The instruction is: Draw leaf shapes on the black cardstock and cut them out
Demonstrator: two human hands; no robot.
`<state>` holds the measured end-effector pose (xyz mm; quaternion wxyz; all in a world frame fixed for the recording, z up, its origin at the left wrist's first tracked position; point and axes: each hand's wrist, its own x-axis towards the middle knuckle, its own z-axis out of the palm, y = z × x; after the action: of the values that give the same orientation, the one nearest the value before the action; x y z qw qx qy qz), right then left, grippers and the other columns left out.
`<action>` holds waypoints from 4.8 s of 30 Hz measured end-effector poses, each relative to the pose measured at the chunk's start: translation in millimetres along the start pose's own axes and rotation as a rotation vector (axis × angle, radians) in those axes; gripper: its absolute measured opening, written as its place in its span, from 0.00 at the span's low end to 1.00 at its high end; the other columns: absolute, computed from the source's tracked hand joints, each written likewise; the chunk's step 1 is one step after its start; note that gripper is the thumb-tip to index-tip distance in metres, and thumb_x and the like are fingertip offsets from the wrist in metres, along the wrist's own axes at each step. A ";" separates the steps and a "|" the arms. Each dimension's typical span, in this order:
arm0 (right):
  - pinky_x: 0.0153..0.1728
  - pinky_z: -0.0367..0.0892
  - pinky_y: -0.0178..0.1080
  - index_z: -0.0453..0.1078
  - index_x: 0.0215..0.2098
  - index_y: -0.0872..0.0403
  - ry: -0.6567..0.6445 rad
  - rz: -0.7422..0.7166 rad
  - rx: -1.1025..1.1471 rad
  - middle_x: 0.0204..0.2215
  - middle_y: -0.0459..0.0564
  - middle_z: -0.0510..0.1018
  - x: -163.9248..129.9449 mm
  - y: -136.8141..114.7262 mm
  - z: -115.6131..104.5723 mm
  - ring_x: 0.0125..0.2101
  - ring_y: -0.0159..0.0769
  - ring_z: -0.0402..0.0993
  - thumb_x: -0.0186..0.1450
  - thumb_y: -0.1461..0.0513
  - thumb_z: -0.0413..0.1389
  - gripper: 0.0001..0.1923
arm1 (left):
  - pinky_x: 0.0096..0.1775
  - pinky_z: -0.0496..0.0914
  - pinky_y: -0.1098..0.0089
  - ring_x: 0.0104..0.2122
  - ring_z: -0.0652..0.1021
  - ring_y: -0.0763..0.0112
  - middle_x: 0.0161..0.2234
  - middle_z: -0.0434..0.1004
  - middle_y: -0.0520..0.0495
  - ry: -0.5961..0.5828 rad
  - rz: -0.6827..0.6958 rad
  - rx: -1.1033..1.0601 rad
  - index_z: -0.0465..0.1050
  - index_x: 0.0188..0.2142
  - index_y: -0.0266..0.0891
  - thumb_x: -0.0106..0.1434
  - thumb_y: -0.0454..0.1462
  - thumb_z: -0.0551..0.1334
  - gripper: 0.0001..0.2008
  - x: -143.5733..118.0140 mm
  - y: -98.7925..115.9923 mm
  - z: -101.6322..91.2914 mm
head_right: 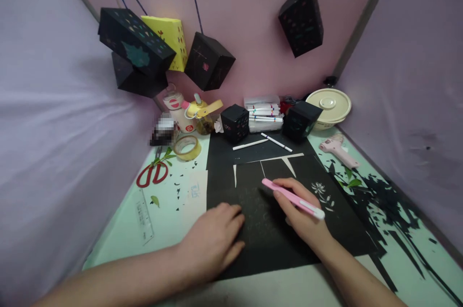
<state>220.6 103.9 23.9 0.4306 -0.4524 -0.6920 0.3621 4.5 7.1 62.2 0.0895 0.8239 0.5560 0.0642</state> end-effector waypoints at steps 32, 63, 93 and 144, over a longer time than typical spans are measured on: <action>0.14 0.47 0.28 0.73 0.30 0.55 0.232 0.356 0.526 0.12 0.39 0.66 27.9 14.6 1.9 0.12 0.22 0.54 0.61 0.56 0.63 0.10 | 0.23 0.75 0.61 0.28 0.80 0.59 0.67 0.52 0.29 -0.195 0.012 0.284 0.63 0.64 0.37 0.61 0.52 0.66 0.37 23.8 9.7 32.8; 0.23 0.64 0.33 0.66 0.26 0.51 -0.048 0.047 -0.152 0.20 0.43 0.73 17.3 -2.8 58.9 0.21 0.31 0.70 0.62 0.62 0.59 0.08 | 0.15 0.71 0.67 0.19 0.77 0.66 0.65 0.48 0.22 -0.256 -0.024 0.208 0.58 0.66 0.38 0.62 0.57 0.61 0.40 17.4 17.3 40.6; 0.26 0.66 0.35 0.66 0.25 0.51 -0.104 -0.005 -0.179 0.21 0.43 0.75 14.0 0.0 58.9 0.22 0.32 0.71 0.62 0.66 0.56 0.08 | 0.17 0.72 0.67 0.21 0.79 0.64 0.66 0.42 0.20 -0.378 -0.074 0.109 0.51 0.69 0.40 0.65 0.55 0.59 0.40 21.8 17.9 30.8; 0.23 0.65 0.32 0.69 0.26 0.52 -0.083 -0.020 -0.242 0.22 0.44 0.77 1.6 -10.5 59.7 0.20 0.30 0.71 0.62 0.66 0.55 0.07 | 0.57 0.67 0.51 0.64 0.62 0.44 0.65 0.58 0.29 -0.308 0.114 0.182 0.59 0.65 0.28 0.64 0.49 0.64 0.38 35.0 -41.3 16.0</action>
<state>161.8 95.3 11.8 0.3475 -0.4789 -0.7523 0.2898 -16.4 53.4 37.8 0.0948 0.8589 0.4915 -0.1081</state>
